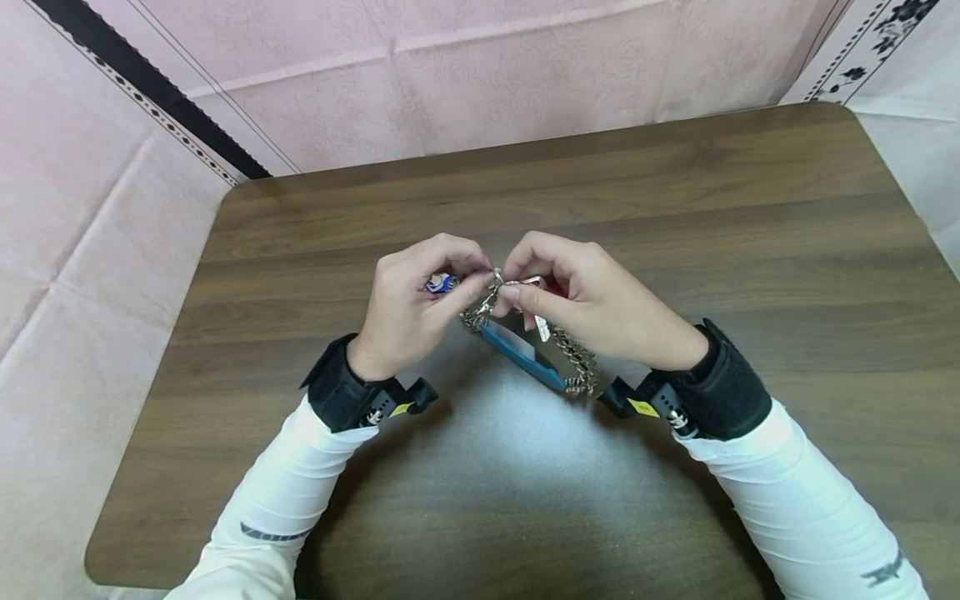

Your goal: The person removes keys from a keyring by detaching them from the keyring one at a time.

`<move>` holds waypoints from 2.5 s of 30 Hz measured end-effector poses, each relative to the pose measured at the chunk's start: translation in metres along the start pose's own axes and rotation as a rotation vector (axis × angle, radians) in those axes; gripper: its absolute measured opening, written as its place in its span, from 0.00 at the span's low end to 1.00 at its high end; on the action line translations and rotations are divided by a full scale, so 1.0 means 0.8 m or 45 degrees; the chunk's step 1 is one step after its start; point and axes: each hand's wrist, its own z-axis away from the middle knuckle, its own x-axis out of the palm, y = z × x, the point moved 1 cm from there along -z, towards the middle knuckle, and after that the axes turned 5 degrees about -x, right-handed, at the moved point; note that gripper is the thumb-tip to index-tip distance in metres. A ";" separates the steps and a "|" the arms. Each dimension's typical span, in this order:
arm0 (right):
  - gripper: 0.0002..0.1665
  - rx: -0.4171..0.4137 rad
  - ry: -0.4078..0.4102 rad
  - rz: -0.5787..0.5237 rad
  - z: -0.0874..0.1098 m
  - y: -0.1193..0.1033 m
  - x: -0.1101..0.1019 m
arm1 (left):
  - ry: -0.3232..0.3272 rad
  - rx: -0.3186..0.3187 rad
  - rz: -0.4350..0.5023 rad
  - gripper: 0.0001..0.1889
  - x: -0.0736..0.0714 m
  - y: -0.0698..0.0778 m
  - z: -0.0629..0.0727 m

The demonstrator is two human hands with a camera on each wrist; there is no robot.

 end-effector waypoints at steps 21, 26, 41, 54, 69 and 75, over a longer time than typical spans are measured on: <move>0.05 -0.080 -0.015 0.006 0.001 -0.002 -0.005 | -0.076 0.109 -0.014 0.03 0.004 -0.003 0.001; 0.06 -0.120 0.018 0.010 -0.001 -0.001 -0.002 | -0.077 0.139 -0.025 0.04 0.005 -0.005 0.001; 0.05 -0.187 0.074 0.111 0.000 0.000 -0.001 | -0.124 0.191 -0.064 0.03 0.008 0.000 0.002; 0.05 -0.140 0.106 0.079 -0.002 0.000 0.000 | -0.091 0.198 -0.047 0.05 0.007 0.005 0.001; 0.08 -0.122 0.435 0.432 -0.007 -0.004 0.001 | -0.059 0.098 0.001 0.09 0.004 0.003 0.000; 0.07 -0.158 0.375 0.510 -0.003 -0.013 0.004 | -0.052 0.058 0.044 0.08 0.004 0.004 0.000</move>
